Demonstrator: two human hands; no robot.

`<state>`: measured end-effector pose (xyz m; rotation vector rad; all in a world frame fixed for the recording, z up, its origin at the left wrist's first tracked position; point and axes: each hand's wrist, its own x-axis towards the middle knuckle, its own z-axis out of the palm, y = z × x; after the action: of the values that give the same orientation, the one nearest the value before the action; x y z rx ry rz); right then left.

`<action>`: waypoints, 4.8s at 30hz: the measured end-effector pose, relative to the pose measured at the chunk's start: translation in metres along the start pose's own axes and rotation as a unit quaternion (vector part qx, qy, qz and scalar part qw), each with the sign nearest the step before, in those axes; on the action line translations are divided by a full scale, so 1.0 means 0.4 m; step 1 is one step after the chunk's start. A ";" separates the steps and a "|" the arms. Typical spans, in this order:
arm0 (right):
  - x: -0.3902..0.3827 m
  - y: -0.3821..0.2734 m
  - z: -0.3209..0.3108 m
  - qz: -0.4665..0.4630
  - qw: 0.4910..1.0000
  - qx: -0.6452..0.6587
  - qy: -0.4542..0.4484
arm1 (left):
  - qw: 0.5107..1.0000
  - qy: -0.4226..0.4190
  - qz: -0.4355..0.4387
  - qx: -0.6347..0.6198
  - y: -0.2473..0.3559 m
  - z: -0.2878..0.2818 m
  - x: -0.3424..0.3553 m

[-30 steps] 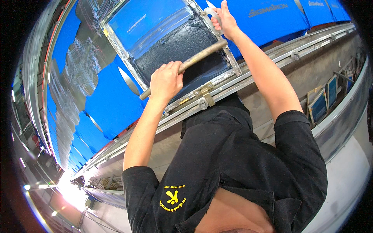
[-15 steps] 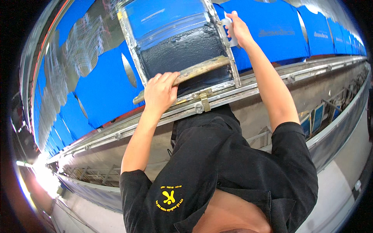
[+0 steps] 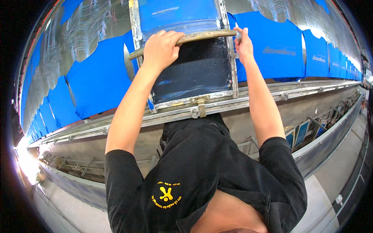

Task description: The person repeatedly uses a squeegee to pull ink across a screen-printing frame mounted on a conveyor. The operator moves the frame along the line between strokes and continues the same motion throughout the clip.

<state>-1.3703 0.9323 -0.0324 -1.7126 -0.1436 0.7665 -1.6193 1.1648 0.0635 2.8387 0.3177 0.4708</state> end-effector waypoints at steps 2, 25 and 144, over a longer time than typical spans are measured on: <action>-0.002 0.001 0.010 -0.001 1.000 -0.004 0.009 | 1.000 -0.017 -0.005 0.016 -0.031 0.025 0.025; -0.008 -0.207 0.211 -0.334 0.694 -0.631 -0.090 | 0.932 -0.265 -0.230 0.093 -0.161 -0.028 0.024; -0.033 -0.037 0.087 -0.118 0.989 0.049 0.080 | 0.977 -0.117 -0.128 -0.124 0.242 -0.060 -0.503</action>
<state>-1.3955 0.9590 -0.0167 -1.6210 -0.1910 0.4535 -1.7969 1.0276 0.0540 2.5297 0.5287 0.1126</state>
